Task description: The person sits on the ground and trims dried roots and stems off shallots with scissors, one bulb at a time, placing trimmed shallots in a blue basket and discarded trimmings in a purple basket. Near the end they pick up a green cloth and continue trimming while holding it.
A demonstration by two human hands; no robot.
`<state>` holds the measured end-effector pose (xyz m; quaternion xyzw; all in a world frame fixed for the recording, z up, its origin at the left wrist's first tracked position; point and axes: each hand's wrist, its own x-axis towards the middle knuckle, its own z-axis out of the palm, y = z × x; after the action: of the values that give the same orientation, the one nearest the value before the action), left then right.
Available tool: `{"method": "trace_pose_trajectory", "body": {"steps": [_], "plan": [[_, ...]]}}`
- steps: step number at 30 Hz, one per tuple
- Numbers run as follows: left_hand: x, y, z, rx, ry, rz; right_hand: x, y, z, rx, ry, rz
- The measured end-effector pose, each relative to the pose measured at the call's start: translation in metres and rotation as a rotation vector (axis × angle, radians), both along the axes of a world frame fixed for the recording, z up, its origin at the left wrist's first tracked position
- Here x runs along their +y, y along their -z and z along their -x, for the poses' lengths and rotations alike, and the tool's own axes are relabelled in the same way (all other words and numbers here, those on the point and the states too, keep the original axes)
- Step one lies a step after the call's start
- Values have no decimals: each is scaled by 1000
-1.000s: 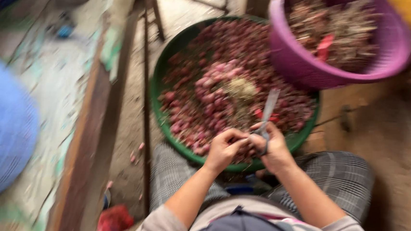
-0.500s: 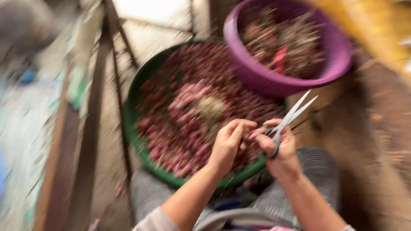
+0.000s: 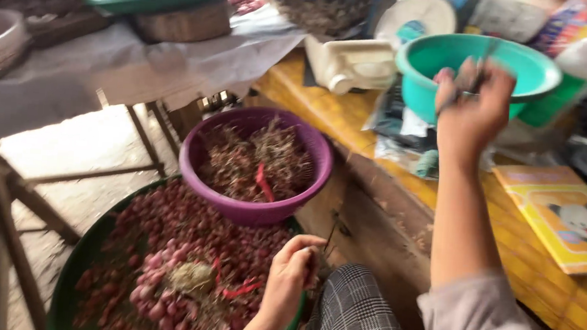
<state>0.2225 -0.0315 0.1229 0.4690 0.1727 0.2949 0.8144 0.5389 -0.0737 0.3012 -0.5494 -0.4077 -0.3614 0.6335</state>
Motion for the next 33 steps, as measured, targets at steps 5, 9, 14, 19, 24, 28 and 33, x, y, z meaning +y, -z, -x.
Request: {"method": "trace_pose_trajectory", "body": {"steps": [5, 9, 14, 19, 24, 28, 33], "plan": [[15, 27, 22, 153, -70, 106, 1, 29, 11, 145, 60, 156], [24, 56, 58, 216, -167, 115, 4, 136, 148, 755, -1354, 258], [33, 88, 118, 168, -385, -106, -6, 226, 251, 839, -1348, 991], [35, 114, 198, 537, -801, -368, -11, 268, 247, 964, -1345, 1239], [17, 129, 216, 745, -781, -569, -18, 280, 251, 908, -1222, 1447], [11, 137, 200, 962, -625, -822, -21, 278, 258, 980, -1251, 1564], [12, 147, 191, 965, -611, -802, -19, 284, 252, 881, -1156, 1861]]}}
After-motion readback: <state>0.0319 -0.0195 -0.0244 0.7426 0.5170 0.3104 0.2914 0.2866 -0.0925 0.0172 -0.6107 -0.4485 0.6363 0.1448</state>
